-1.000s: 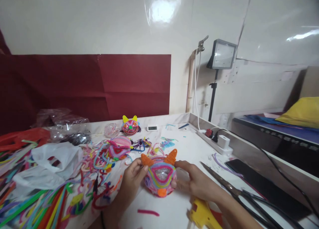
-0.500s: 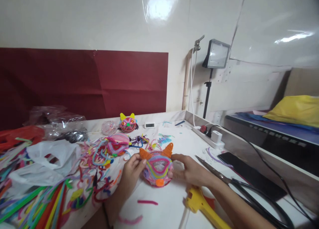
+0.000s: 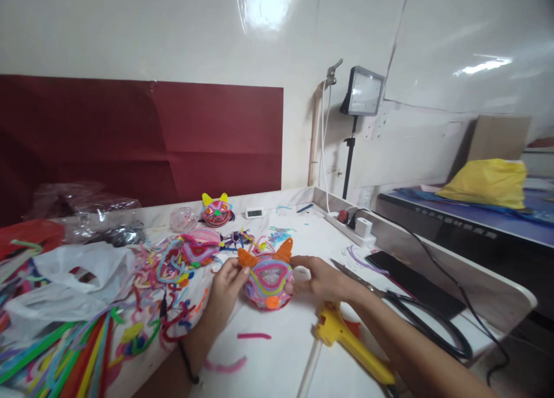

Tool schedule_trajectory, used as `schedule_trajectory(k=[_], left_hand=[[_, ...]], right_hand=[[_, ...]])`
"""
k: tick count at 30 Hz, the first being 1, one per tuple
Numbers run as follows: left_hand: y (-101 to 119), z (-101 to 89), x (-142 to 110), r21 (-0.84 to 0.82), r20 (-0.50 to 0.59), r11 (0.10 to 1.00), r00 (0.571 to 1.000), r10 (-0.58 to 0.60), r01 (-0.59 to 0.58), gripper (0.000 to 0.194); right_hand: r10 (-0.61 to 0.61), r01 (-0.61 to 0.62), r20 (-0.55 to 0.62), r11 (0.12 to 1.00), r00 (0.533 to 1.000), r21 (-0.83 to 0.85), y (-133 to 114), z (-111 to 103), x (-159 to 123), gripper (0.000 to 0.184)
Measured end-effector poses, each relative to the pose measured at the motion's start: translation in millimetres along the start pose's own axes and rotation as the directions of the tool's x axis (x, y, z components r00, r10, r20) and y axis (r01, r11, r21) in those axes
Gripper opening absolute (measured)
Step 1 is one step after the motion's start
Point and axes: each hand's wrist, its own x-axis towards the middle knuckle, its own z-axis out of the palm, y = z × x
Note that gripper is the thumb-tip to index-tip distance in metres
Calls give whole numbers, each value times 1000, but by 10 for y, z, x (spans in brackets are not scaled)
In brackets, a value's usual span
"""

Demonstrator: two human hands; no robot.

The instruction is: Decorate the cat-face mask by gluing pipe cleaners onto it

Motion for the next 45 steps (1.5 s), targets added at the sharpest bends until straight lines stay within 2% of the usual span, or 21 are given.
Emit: schedule_trajectory(k=[6, 10, 17, 23, 28, 35, 40, 45], left_hand=[[-5, -14, -14, -43, 16, 999, 1000, -5, 6, 23], [-49, -56, -22, -114, 115, 993, 993, -11, 24, 26], [-75, -125, -30, -178, 312, 982, 950, -8, 67, 51], [-158, -122, 26, -165, 389, 982, 921, -20, 91, 79], [-134, -82, 12, -131, 403, 987, 915, -35, 96, 84], [-151, -2, -21, -144, 344, 988, 939, -6, 60, 90], [-205, -4, -22, -127, 303, 991, 953, 2, 38, 85], [-146, 10, -49, -117, 291, 993, 957, 6, 29, 80]], right_hand=[[4, -4, 5, 1000, 1000, 9, -47, -6, -4, 36], [4, -4, 7, 1000, 1000, -1, -54, -1, -3, 35], [13, -13, 20, 1000, 1000, -1, 5, 13, -2, 40], [7, -7, 9, 1000, 1000, 10, 21, 8, 1, 43], [-8, 8, 8, 999, 1000, 37, 20, 6, -9, 42], [-29, 29, 6, 997, 1000, 67, 82, 39, -5, 39], [-27, 27, 0, 997, 1000, 73, 89, 45, -10, 38], [-26, 26, -2, 997, 1000, 79, 71, 40, -13, 36]])
